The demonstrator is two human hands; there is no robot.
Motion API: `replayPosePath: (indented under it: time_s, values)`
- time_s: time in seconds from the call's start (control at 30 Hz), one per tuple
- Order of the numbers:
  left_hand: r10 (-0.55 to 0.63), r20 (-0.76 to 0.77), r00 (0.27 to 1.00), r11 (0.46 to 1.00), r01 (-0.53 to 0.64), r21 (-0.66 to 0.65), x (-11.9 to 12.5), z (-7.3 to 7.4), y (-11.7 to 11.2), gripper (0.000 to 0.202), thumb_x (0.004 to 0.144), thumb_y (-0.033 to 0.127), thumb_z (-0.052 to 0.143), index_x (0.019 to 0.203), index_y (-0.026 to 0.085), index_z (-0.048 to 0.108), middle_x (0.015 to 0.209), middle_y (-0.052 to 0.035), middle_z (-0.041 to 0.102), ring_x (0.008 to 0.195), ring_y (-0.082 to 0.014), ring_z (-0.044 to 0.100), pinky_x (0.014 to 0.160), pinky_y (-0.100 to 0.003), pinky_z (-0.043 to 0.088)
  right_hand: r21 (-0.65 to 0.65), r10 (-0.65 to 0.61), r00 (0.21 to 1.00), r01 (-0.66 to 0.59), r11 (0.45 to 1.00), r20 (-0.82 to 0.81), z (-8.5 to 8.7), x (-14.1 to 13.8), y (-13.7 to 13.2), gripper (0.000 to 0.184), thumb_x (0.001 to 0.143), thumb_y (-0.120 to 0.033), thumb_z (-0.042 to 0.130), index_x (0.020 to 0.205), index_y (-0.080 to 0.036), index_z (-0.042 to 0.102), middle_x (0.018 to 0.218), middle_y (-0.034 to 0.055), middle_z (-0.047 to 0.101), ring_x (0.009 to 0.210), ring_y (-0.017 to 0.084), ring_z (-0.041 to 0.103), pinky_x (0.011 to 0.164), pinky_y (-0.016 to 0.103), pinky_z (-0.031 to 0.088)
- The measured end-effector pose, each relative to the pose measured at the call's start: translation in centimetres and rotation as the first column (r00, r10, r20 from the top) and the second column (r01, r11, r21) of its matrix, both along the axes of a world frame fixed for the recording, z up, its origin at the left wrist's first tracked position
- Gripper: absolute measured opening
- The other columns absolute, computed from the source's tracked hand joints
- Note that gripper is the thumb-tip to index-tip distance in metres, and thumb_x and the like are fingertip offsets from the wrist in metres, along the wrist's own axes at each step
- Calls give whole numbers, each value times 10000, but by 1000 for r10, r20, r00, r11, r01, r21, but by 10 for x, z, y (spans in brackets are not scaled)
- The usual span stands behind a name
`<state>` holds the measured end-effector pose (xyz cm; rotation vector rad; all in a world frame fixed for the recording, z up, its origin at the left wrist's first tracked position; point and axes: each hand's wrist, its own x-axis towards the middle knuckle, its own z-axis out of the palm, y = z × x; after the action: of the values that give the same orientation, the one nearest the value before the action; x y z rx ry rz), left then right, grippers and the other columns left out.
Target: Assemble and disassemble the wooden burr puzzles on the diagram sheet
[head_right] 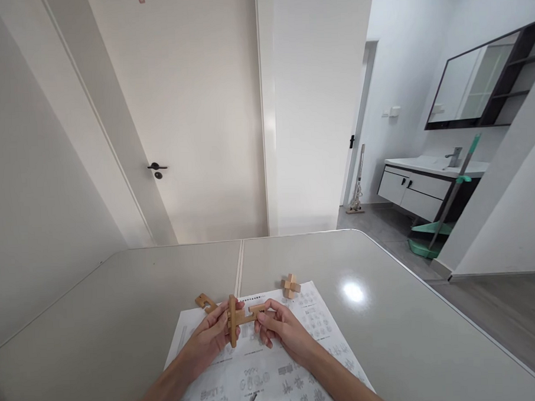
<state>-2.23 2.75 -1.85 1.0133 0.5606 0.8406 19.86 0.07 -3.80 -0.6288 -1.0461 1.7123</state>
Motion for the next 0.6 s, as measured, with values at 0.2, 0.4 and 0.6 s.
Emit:
replayPosePath:
  time_s: [0.2,0.4,0.6]
  values:
    - [14,5,1000,1000,-13,-13,-1,-3,1,363,927,383,698,1257,230,695,1309,-127,592,814,-139,585,820,-307,470,0,-3,1000,3,1000,1,-4,-1,2,402,835,-476,783,854,-208,483,740,-1,663,506,93,505,506,243,331]
    - [37,8,999,999,-37,-13,-1,-3,0,365,923,364,707,1265,236,690,1352,-128,568,819,-145,600,787,-297,470,4,-6,1000,6,1000,9,-2,-2,1,413,824,-499,786,853,-209,495,743,0,659,508,98,505,510,249,334]
    - [32,-10,999,999,-32,-11,0,2,-1,399,916,385,713,1267,198,688,1236,-129,621,790,-143,587,765,-284,467,0,-3,1000,3,1000,16,-2,-1,0,403,832,-499,780,870,-203,509,748,1,659,511,93,504,516,247,334]
